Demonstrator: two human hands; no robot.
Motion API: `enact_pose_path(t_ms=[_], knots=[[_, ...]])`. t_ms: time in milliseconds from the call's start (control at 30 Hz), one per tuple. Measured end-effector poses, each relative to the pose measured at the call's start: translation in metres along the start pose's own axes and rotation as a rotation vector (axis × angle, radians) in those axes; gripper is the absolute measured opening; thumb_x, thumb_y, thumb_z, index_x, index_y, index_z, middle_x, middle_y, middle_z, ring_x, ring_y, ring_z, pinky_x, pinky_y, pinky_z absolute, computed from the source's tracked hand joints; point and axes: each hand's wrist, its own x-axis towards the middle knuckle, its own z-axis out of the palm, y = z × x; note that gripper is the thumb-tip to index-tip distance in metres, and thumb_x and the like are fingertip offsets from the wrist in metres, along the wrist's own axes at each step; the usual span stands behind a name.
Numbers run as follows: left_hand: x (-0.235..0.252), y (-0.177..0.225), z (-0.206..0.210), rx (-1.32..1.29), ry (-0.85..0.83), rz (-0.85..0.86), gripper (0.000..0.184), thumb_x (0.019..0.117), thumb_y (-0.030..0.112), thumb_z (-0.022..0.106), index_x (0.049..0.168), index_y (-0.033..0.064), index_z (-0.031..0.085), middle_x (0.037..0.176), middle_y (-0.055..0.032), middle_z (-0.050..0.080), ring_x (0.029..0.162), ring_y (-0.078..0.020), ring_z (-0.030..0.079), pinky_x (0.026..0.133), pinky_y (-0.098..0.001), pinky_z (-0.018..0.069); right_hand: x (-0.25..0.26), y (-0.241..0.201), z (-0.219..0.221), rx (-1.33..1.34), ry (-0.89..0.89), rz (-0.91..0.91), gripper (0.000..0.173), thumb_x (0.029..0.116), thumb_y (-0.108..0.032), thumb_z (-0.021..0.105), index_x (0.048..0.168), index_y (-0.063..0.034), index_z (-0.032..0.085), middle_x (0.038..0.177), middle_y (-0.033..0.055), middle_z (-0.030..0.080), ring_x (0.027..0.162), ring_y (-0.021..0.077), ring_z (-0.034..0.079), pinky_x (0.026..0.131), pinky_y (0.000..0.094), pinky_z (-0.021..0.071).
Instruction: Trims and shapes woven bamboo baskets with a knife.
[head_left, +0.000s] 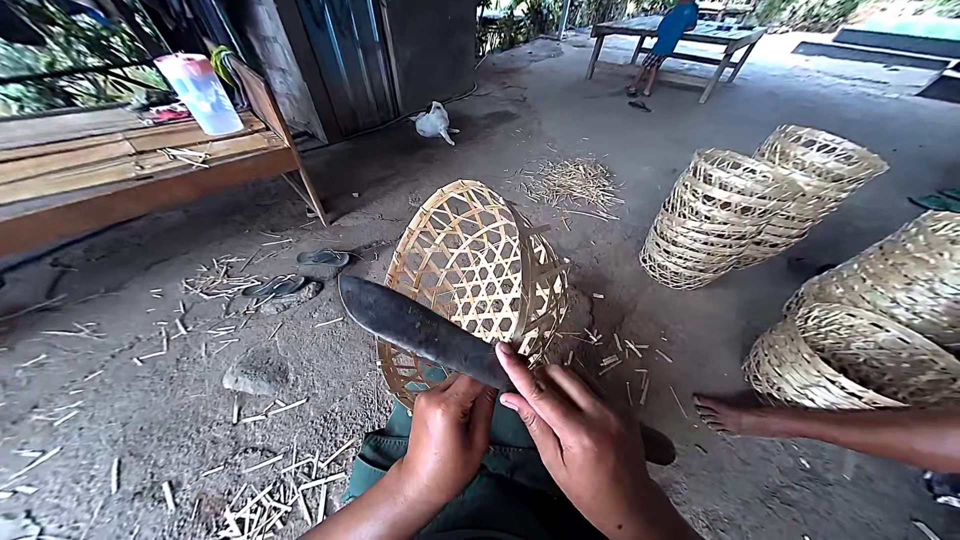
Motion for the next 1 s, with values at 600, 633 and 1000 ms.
enact_pose_path(t_ms=[600,633,1000], knots=[[0.012,0.009,-0.030,-1.413,0.212,-0.445,0.030,0.1005,-0.004,0.056,0.130,0.0013,0.053,0.121,-0.0196,0.069,0.113,-0.0310,0.070,0.102,-0.0464,0.0556,-0.020,0.059,0.003,0.715,0.165,0.482,0.085,0.0970,-0.040,0.069,0.154,0.0109,0.032,0.113,0.0073,0.064,0.074,0.0053,0.060,0.059,0.0189,0.0534],[0.010,0.008,-0.032,-1.443,0.213,-0.465,0.029,0.1011,-0.004,0.055,0.129,0.0020,0.053,0.121,-0.0196,0.068,0.113,-0.0313,0.069,0.102,-0.0470,0.0556,-0.017,0.058,0.001,0.699,0.161,0.478,0.086,0.0954,-0.039,0.072,0.154,0.0108,0.032,0.114,0.0075,0.064,0.075,0.0052,0.060,0.059,0.0185,0.0534],[-0.005,-0.026,-0.077,-1.198,0.070,-0.680,0.040,0.1097,0.034,0.039,0.127,0.0051,0.060,0.101,-0.0112,0.073,0.093,-0.0219,0.074,0.090,-0.0394,0.0608,-0.005,0.047,0.017,0.821,0.061,0.371,0.102,0.0840,-0.040,0.084,0.154,0.0112,0.029,0.135,0.0136,0.059,0.101,0.0106,0.065,0.085,0.0221,0.0578]])
